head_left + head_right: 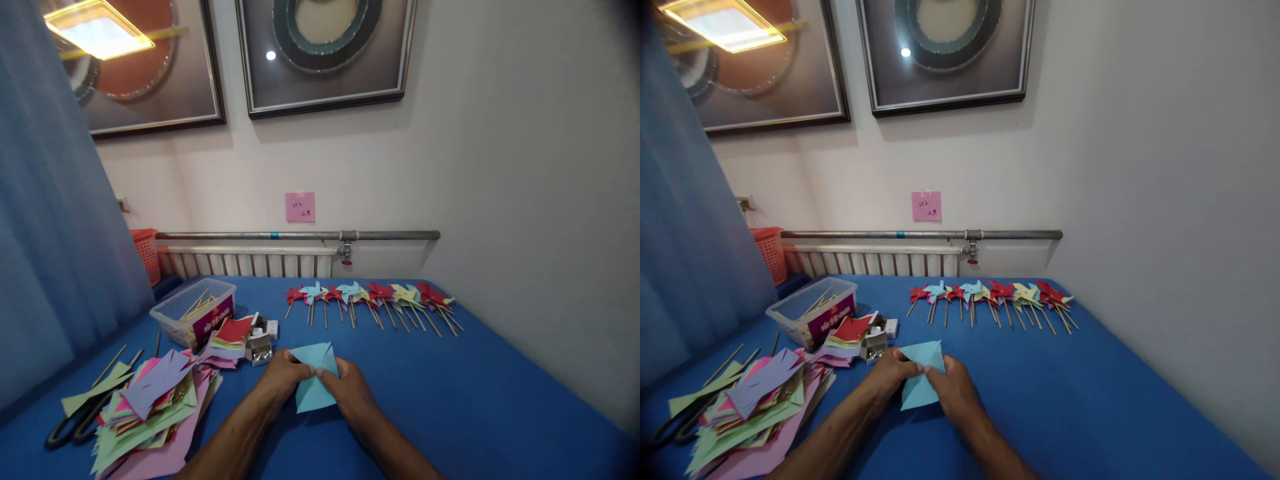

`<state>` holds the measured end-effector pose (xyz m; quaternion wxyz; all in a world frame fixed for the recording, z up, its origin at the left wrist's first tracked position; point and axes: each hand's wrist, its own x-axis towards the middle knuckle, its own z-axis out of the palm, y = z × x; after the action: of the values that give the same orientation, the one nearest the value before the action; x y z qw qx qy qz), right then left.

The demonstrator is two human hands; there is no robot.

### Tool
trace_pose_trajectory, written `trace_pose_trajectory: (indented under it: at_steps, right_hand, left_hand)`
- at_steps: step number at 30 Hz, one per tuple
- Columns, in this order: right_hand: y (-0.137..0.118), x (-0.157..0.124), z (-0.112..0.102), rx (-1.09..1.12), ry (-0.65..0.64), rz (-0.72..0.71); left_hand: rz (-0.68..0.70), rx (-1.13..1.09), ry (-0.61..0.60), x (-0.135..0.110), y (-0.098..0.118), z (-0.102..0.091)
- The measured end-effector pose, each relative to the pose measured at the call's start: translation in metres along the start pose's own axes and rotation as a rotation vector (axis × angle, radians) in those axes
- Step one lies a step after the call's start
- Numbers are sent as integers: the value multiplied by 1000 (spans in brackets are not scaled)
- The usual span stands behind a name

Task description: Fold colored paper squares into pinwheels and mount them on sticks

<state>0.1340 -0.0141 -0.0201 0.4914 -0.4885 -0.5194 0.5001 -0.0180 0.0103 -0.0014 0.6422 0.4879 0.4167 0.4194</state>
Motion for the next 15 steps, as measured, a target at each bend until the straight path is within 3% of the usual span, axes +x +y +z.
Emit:
trace_pose_trajectory:
  at_steps: [6,15]
  right_hand:
    - [7,6,-1,52,2,-40]
    - [-2,1,1,418,86,-58]
  left_hand:
    - [23,-10,-6,-2,1,3]
    - [3,23,21,-3,2,7]
